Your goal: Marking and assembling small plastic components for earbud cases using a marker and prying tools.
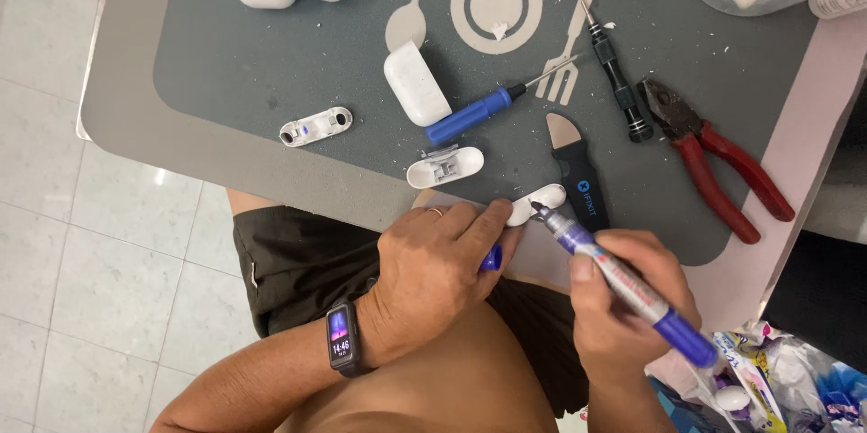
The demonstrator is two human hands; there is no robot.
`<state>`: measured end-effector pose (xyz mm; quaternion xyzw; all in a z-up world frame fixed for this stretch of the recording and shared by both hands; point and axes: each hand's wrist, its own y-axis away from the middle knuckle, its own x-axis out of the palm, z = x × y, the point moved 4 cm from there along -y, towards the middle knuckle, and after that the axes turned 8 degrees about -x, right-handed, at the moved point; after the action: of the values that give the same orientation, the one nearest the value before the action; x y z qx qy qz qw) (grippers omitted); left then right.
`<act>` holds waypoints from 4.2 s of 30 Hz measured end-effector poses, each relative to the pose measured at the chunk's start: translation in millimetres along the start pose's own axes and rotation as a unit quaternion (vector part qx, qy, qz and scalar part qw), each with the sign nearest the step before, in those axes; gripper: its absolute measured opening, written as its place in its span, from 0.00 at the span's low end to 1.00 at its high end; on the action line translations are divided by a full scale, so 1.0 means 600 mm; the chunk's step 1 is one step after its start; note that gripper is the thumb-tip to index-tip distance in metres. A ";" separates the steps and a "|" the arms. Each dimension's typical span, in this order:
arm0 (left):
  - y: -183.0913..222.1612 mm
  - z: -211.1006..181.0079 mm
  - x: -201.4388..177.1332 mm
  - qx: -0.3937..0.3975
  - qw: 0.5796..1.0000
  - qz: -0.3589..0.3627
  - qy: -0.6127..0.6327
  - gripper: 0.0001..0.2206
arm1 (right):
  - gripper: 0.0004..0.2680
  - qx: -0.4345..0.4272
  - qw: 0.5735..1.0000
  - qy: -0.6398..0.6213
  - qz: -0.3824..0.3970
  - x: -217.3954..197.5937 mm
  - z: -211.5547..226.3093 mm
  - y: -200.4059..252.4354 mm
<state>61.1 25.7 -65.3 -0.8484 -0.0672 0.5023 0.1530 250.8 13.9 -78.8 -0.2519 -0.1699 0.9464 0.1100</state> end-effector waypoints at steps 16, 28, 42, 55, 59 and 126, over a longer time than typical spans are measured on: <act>-0.003 0.002 -0.004 0.008 1.000 -0.014 0.003 0.10 | 0.08 -0.163 0.981 0.010 0.108 0.008 0.050 -0.018; -0.001 0.003 -0.001 0.007 1.000 -0.005 0.003 0.10 | 0.09 -0.188 0.974 0.038 0.120 0.008 0.054 -0.018; 0.000 0.004 0.001 0.005 1.000 -0.002 -0.001 0.10 | 0.07 -0.170 0.977 0.010 0.126 0.002 0.056 -0.021; -0.002 0.002 -0.001 0.011 1.000 -0.007 -0.010 0.09 | 0.08 -0.184 0.975 0.004 0.124 0.008 0.050 -0.023; 0.001 0.004 0.002 0.009 1.000 0.007 -0.003 0.10 | 0.08 -0.174 0.976 0.005 0.134 0.003 0.040 -0.017; 0.002 0.102 -0.097 0.005 0.996 -0.081 0.043 0.14 | 0.09 -0.002 0.946 -0.324 -0.017 0.023 -0.027 -0.040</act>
<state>-20.4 20.5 -44.7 -0.8603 -0.1266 0.4514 0.2000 250.4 44.2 -89.0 0.0710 -0.2025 0.9746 0.0646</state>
